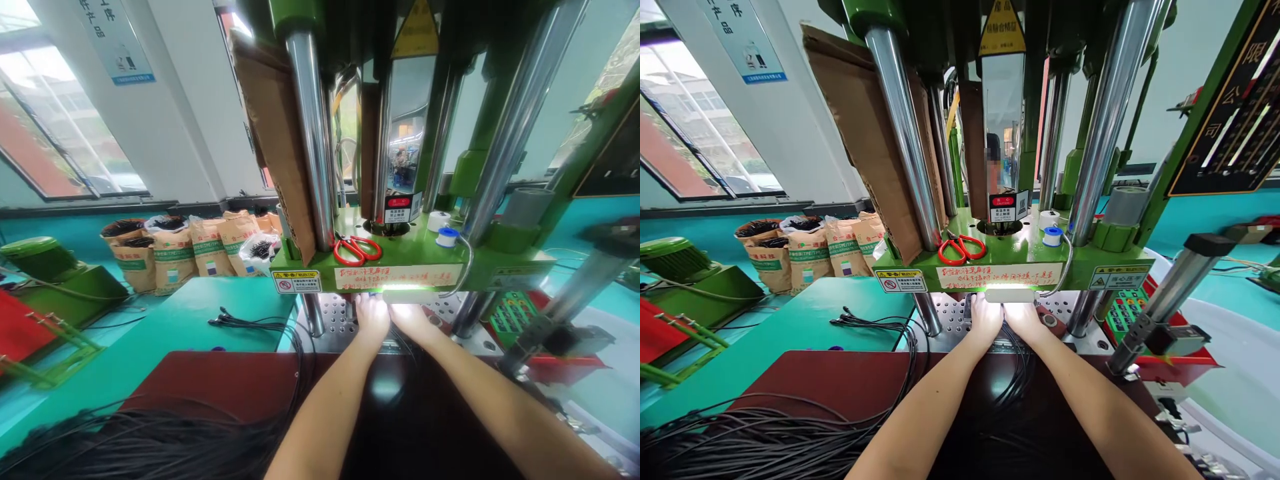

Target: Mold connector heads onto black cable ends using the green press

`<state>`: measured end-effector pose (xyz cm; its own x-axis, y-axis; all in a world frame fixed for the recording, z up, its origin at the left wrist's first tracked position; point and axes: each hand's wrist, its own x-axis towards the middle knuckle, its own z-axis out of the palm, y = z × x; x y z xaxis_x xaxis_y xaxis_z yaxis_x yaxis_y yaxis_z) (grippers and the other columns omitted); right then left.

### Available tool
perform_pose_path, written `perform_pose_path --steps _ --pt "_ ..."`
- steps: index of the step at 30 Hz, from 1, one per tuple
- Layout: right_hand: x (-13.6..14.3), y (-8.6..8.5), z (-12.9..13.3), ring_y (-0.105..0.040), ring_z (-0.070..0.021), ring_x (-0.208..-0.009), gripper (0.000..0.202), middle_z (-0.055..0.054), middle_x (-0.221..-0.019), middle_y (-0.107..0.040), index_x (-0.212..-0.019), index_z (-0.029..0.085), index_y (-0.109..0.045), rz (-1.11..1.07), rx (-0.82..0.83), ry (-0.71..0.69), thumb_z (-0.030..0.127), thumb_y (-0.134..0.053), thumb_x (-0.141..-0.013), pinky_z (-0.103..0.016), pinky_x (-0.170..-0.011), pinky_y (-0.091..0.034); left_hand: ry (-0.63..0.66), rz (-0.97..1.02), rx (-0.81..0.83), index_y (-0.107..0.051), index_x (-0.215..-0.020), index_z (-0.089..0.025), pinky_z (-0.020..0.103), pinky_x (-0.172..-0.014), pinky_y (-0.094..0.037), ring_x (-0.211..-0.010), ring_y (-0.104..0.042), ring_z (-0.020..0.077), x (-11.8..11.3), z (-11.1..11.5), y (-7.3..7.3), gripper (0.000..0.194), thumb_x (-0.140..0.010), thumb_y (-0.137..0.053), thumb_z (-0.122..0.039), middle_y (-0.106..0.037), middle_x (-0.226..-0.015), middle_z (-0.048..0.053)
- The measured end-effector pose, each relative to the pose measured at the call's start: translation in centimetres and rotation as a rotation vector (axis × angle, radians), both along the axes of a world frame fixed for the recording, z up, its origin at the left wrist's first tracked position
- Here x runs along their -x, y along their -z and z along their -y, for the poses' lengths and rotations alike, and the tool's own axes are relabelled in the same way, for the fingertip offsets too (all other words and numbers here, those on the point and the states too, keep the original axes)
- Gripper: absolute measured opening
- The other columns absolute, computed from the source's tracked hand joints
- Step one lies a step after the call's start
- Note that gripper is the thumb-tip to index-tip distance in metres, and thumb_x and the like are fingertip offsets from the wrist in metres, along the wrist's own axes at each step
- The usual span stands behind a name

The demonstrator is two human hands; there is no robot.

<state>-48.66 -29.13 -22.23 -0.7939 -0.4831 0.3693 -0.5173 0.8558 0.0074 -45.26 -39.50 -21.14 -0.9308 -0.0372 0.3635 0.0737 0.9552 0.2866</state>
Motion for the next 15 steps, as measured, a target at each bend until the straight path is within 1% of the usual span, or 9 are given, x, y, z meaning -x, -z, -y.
perform_pose_path --steps 5,9,12,15 --pt "0.0 0.2 0.3 -0.056 -0.0222 -0.084 0.029 -0.012 -0.086 -0.064 -0.084 0.013 -0.063 0.022 0.015 0.023 0.015 -0.034 -0.085 -0.032 -0.081 -0.039 -0.006 0.025 -0.004 -0.062 -0.097 -0.016 0.036 -0.082 -0.033 -0.093 -0.049 0.0239 0.4 -0.2 0.2 0.031 -0.082 -0.036 -0.019 -0.064 -0.088 0.011" --pt "0.1 0.2 0.1 -0.057 -0.0225 -0.083 0.031 -0.013 -0.088 -0.064 -0.091 0.011 -0.062 0.039 0.024 0.025 0.015 -0.031 -0.087 -0.033 -0.079 -0.039 0.006 0.023 0.004 -0.060 -0.099 -0.016 0.037 -0.085 -0.032 -0.097 -0.048 0.0244 0.7 0.0 -0.3 0.032 -0.084 -0.032 -0.021 -0.062 -0.094 0.011" --pt "-0.1 -0.1 -0.7 -0.056 -0.0220 -0.086 0.031 -0.013 -0.094 -0.063 -0.094 0.012 -0.061 0.055 0.017 -0.015 0.018 -0.031 -0.089 -0.033 -0.080 -0.039 0.098 0.035 0.036 -0.060 -0.098 -0.018 0.036 -0.087 -0.032 -0.098 -0.050 0.0228 0.6 0.7 -0.8 0.033 -0.085 -0.030 -0.023 -0.062 -0.097 0.009" --pt "-0.5 -0.7 -1.6 -0.056 -0.0222 -0.089 0.028 -0.011 -0.097 -0.063 -0.094 0.015 -0.061 0.082 0.001 -0.076 0.029 -0.037 -0.088 -0.031 -0.080 -0.039 0.202 0.063 0.073 -0.059 -0.097 -0.018 0.033 -0.090 -0.032 -0.102 -0.049 0.0211 0.2 2.1 -0.9 0.029 -0.085 -0.034 -0.028 -0.060 -0.102 0.008"
